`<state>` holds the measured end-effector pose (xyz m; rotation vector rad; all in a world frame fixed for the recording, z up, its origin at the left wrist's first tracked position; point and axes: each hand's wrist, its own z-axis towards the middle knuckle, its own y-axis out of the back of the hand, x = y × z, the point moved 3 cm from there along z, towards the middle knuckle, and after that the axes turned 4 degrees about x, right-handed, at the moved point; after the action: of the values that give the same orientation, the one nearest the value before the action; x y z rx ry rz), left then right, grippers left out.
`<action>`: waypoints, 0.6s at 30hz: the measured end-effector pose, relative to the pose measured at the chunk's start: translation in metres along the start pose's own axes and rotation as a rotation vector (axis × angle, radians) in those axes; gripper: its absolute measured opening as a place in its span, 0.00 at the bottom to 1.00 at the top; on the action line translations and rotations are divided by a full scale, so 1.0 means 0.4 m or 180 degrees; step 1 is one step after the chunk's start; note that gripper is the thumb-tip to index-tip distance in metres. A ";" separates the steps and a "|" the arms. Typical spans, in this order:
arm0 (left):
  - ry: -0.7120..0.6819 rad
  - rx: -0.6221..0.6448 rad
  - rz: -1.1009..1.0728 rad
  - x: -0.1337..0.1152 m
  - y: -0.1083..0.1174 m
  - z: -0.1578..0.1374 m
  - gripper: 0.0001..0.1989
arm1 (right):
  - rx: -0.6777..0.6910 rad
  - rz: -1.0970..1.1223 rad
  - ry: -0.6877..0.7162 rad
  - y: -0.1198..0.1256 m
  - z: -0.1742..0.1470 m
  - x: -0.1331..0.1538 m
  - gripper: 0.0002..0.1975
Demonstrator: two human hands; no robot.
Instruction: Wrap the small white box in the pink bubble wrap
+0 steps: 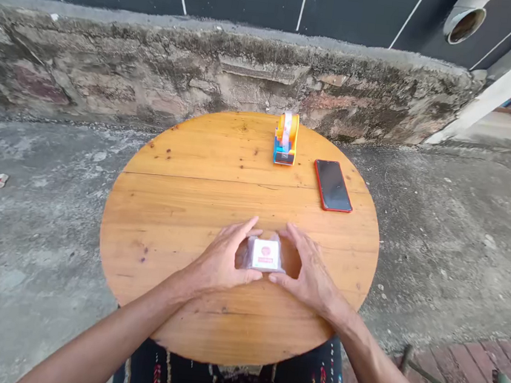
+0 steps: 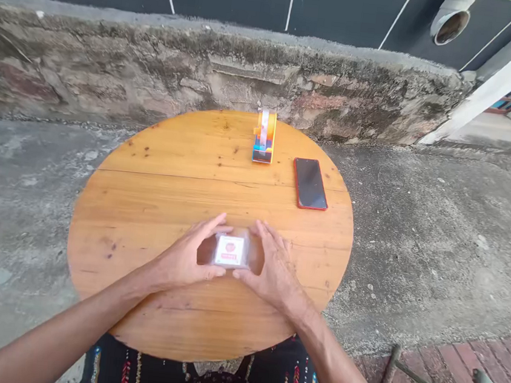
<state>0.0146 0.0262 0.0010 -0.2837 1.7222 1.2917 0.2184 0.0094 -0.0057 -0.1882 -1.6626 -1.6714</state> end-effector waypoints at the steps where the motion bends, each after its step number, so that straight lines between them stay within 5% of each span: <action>1: -0.0017 -0.0034 -0.0018 0.003 -0.001 -0.001 0.49 | -0.0020 0.0002 0.0065 -0.002 0.003 0.004 0.47; 9: -0.0340 -0.0206 0.0081 0.014 -0.001 0.007 0.43 | -0.0114 0.0105 0.0353 -0.007 0.016 0.013 0.29; 18: -0.0589 -0.0242 -0.0129 0.008 -0.005 0.000 0.48 | -0.0055 0.0344 0.0278 0.000 -0.004 0.011 0.38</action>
<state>0.0140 0.0266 -0.0028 -0.2341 1.5071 1.3136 0.2158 0.0062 -0.0034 -0.2068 -1.5468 -1.5913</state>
